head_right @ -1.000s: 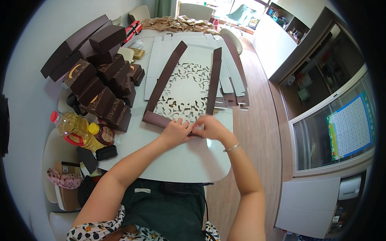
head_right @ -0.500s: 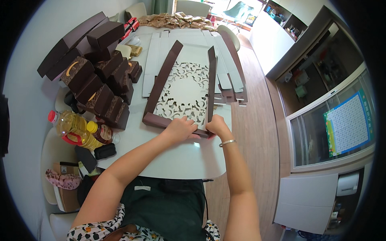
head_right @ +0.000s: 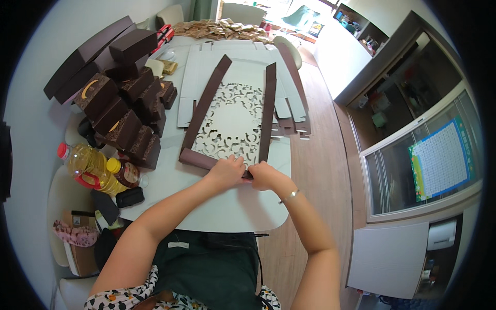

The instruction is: The person assembles a decorative box by folding and interlocking brown cardboard side panels with a white perforated base. They align the edges, fold the flaps, and press the joints to secure the structure on a white table.

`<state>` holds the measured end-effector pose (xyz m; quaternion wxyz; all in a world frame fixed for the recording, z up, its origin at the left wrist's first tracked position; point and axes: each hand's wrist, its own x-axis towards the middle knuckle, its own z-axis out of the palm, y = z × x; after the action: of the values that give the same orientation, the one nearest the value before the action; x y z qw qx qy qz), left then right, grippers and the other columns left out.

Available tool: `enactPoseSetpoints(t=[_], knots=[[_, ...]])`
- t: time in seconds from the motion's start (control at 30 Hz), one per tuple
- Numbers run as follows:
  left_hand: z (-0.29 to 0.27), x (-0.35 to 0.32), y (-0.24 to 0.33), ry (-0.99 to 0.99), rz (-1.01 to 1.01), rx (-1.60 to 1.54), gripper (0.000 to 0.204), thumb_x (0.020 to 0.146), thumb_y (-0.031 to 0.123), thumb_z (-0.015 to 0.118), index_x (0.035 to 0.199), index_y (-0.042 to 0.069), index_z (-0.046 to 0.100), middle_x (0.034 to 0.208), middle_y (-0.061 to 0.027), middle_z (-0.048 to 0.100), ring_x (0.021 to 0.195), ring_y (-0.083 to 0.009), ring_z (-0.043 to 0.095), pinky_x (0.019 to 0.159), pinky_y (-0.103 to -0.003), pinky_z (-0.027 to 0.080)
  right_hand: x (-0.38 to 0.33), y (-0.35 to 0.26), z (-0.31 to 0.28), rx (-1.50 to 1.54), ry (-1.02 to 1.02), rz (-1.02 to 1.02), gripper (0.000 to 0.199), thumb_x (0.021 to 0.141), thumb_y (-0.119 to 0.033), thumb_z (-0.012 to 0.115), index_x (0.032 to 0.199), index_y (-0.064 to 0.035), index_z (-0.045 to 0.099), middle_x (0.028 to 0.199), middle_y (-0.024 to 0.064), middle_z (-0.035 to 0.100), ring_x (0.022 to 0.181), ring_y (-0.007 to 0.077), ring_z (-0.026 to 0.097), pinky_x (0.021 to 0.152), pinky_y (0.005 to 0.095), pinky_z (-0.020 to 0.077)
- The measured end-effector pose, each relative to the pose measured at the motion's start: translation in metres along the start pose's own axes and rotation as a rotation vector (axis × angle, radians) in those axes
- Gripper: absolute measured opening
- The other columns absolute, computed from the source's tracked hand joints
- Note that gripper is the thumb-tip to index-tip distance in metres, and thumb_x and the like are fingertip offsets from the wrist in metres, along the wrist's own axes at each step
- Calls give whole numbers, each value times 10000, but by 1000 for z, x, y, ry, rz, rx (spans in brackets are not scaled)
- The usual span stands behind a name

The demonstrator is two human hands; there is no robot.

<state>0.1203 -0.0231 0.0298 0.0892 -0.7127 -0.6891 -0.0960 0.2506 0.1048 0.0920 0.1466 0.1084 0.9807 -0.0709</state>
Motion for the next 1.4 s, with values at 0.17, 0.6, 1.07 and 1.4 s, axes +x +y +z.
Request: enactPoseSetpoints(t=[0.17, 0.6, 1.07, 1.4], knots=[[3, -3, -1, 48, 5, 43, 526, 803, 598, 681, 841, 73, 695, 912, -44, 571, 868, -218, 605, 569, -327, 520, 56, 18, -30, 204, -506, 183, 199, 771, -119, 541, 769, 20, 684, 683, 173, 648, 590, 316, 617, 541, 431, 481], [-2, -6, -7, 32, 2, 26, 555, 786, 616, 699, 923, 79, 707, 933, -40, 586, 887, -222, 585, 607, -362, 521, 115, 25, -18, 359, -967, 438, 106, 672, -68, 643, 655, -82, 539, 634, 33, 501, 486, 167, 379, 454, 320, 324], [-11, -22, -22, 62, 87, 28, 605, 779, 612, 696, 913, 23, 688, 982, -78, 555, 917, -240, 580, 704, -427, 558, 140, 41, -1, 621, -1282, 179, 320, 871, -204, 757, 740, -202, 465, 519, -111, 350, 405, 9, 250, 367, 214, 151], [-7, -26, -27, 89, 130, 46, 602, 784, 611, 683, 884, 18, 677, 876, -80, 550, 832, -243, 601, 683, -433, 561, 148, 42, -3, 803, -1330, 192, 171, 908, -113, 729, 927, -146, 562, 637, -63, 545, 542, 65, 545, 464, 215, 397]])
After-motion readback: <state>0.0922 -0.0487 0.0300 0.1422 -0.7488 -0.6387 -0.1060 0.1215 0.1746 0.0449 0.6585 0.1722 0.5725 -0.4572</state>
